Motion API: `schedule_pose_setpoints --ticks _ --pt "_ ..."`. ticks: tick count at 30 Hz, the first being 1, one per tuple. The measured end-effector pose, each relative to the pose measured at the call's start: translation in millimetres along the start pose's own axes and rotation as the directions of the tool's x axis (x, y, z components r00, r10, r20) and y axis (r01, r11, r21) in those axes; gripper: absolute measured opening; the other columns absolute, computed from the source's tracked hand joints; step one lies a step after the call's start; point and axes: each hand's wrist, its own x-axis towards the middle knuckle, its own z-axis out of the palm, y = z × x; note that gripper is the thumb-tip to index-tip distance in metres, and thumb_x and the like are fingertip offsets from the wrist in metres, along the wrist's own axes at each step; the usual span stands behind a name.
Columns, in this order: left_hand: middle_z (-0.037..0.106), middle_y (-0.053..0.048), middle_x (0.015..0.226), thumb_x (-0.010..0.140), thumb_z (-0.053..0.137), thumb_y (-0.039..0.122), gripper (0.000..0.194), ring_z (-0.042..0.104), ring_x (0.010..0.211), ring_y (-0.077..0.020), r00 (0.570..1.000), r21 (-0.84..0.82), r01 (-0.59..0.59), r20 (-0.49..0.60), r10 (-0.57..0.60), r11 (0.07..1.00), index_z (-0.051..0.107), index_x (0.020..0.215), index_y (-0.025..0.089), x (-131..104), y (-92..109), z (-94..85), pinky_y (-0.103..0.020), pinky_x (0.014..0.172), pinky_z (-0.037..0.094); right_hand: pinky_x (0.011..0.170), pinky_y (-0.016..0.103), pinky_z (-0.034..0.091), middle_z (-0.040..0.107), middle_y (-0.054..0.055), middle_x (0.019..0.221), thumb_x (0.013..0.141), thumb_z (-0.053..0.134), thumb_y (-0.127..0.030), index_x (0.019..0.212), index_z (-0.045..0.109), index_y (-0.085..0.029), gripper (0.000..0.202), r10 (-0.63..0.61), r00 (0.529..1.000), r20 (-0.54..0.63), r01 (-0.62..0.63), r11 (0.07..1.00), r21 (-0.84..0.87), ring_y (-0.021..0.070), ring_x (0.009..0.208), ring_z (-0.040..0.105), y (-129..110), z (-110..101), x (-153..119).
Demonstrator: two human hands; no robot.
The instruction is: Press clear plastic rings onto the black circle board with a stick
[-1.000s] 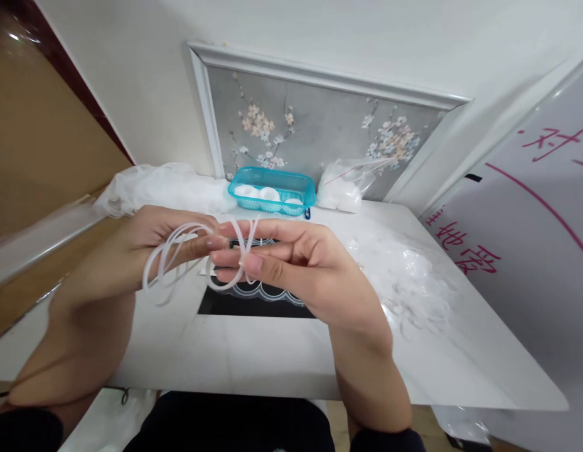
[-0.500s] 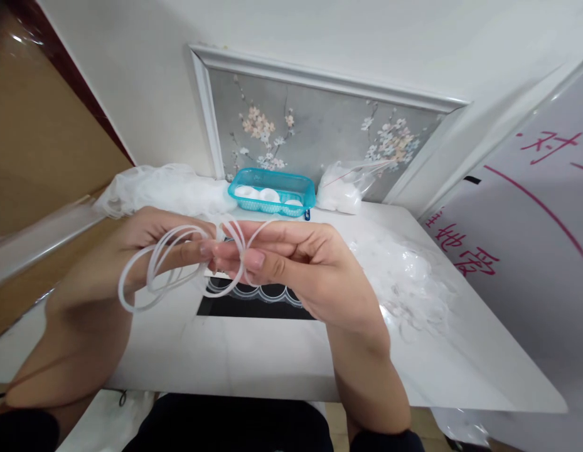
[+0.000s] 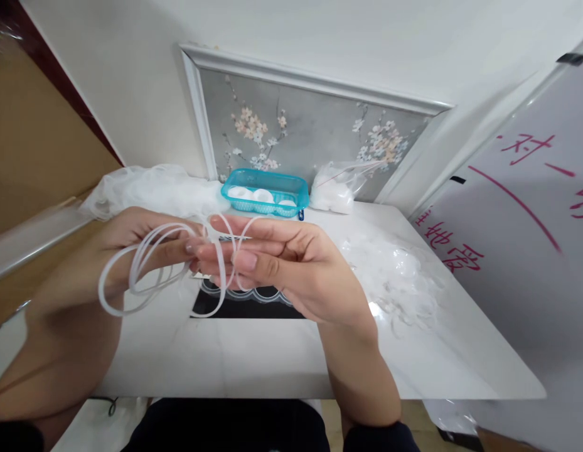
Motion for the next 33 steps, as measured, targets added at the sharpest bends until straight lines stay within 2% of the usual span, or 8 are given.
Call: schedule_pose_setpoints --ticks 8,12,16,22,24,26,30,33 --pt "0.061 0.001 0.056 0.09 0.058 0.057 0.046 0.057 0.051 -0.0137 0.998 0.009 0.058 0.024 -0.058 0.998 0.062 0.063 0.02 1 3 0.4 -0.023 0.046 0.044 0.087 0.042 0.061 0.076 0.0 0.105 0.084 0.072 -0.035 0.121 0.063 -0.035 0.038 0.024 1.0 -0.015 -0.024 1.0 -0.015 0.023 0.099 0.074 -4 -1 0" --pt "0.062 0.0 0.058 0.091 0.056 0.056 0.046 0.058 0.053 -0.0141 0.999 0.013 0.047 0.011 -0.047 0.999 0.062 0.063 0.02 1 4 2.2 -0.023 0.049 0.046 0.086 0.043 0.06 0.075 0.001 0.106 0.082 0.074 -0.039 0.129 0.058 -0.032 0.05 0.024 1.0 -0.004 -0.024 0.999 -0.038 0.0238 0.098 0.073 0 -2 3" --pt "0.063 -0.001 0.059 0.095 0.053 0.052 0.047 0.059 0.054 -0.0144 0.999 0.02 0.019 -0.026 -0.018 1.0 0.06 0.062 0.019 1 4 2.3 -0.024 0.051 0.047 0.084 0.042 0.06 0.075 -0.001 0.096 0.08 0.075 -0.04 0.126 0.059 -0.033 0.049 0.008 1.0 -0.004 -0.008 1.0 -0.026 0.0225 0.091 0.074 1 -1 4" --pt "0.064 0.0 0.059 0.093 0.059 0.048 0.044 0.061 0.055 -0.0139 0.997 -0.033 -0.068 -0.047 0.066 0.997 0.058 0.059 0.02 3 7 5.0 -0.024 0.05 0.048 0.077 0.036 0.058 0.071 -0.004 0.088 0.086 0.058 -0.053 0.129 0.056 -0.036 0.047 0.057 0.991 -0.119 -0.071 0.991 -0.116 0.017 0.083 0.071 -5 -5 5" --pt "0.063 0.0 0.058 0.092 0.06 0.048 0.046 0.059 0.054 -0.0134 0.99 -0.069 -0.097 -0.105 0.09 0.993 0.056 0.056 0.02 2 10 9.6 -0.024 0.049 0.047 0.073 0.032 0.057 0.068 -0.005 0.087 0.089 0.052 -0.052 0.128 0.056 -0.036 0.042 0.091 0.99 -0.104 -0.098 0.993 -0.064 0.0129 0.077 0.069 -6 -7 6" --pt "0.063 -0.001 0.057 0.092 0.06 0.049 0.048 0.058 0.052 -0.013 0.984 -0.081 -0.106 -0.151 0.093 0.991 0.055 0.055 0.019 1 13 14.1 -0.024 0.049 0.046 0.068 0.028 0.056 0.065 -0.007 0.083 0.091 0.05 -0.045 0.122 0.058 -0.035 0.034 0.077 0.997 -0.022 -0.076 0.995 0.061 0.0087 0.069 0.065 -4 -10 8" --pt "0.063 -0.002 0.058 0.092 0.06 0.051 0.048 0.059 0.056 -0.0133 0.992 -0.139 -0.075 -0.112 0.059 0.987 0.057 0.057 0.018 0 14 17.4 -0.024 0.054 0.048 0.061 0.02 0.052 0.056 -0.009 0.069 0.087 0.052 -0.024 0.108 0.062 -0.028 0.024 -0.017 0.982 0.188 -0.061 0.913 0.402 0.005 0.06 0.059 1 -11 13" --pt "0.064 -0.002 0.061 0.091 0.062 0.049 0.044 0.058 0.058 -0.0134 0.997 -0.195 -0.056 -0.061 0.045 0.979 0.06 0.059 0.018 0 12 16.1 -0.023 0.056 0.046 0.057 0.016 0.049 0.052 -0.009 0.066 0.086 0.048 -0.018 0.106 0.061 -0.026 0.025 -0.051 0.969 0.243 -0.087 0.848 0.523 0.0031 0.058 0.057 2 -9 15"
